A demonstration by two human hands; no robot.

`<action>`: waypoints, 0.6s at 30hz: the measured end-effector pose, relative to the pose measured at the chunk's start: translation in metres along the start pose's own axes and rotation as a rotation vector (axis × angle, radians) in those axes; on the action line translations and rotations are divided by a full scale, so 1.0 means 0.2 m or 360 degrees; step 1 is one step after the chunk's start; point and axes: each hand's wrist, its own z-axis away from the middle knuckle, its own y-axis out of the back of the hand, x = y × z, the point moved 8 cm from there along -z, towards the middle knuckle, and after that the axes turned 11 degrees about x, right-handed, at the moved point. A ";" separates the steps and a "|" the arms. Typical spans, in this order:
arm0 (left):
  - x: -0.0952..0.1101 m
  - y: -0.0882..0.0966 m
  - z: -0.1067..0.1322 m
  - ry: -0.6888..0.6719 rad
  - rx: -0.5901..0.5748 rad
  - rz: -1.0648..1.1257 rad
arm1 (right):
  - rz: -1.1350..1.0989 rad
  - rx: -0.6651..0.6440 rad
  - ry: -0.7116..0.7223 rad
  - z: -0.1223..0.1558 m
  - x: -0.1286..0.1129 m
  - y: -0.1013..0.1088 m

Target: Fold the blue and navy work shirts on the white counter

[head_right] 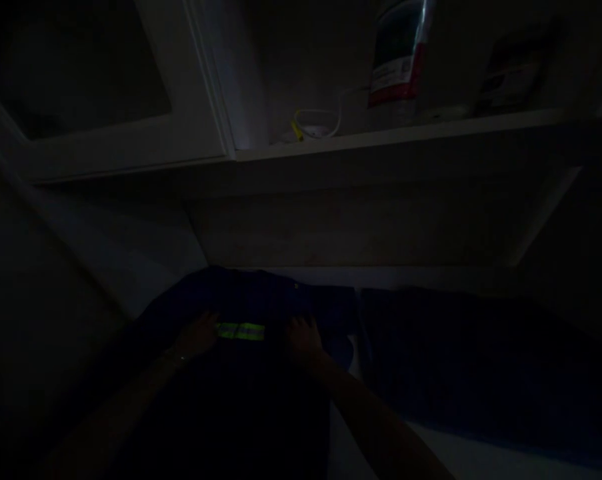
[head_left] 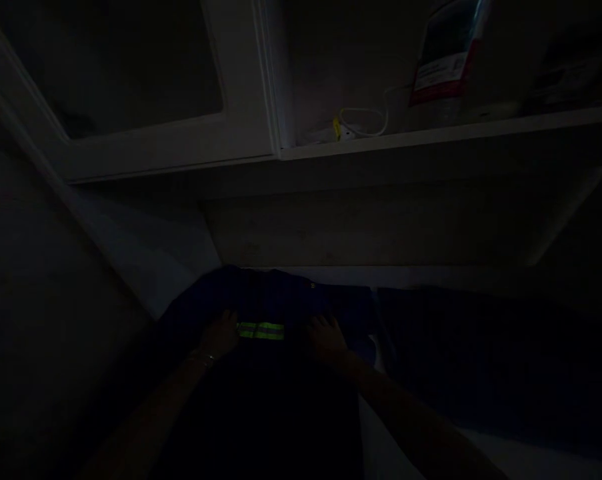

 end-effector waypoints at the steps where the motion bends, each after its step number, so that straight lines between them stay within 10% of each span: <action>1: 0.02 -0.05 0.02 -0.0014 -0.0066 0.0036 | 0.0013 -0.0050 -0.0019 -0.01 0.02 -0.02; 10: -0.02 -0.17 0.15 -0.0256 0.0070 0.0028 | 0.0070 0.0004 -0.0629 0.25 0.60 0.15; 18: 0.71 -0.12 -0.07 0.0496 -0.0284 0.1408 | -0.0555 0.0196 -0.0599 0.51 0.63 0.28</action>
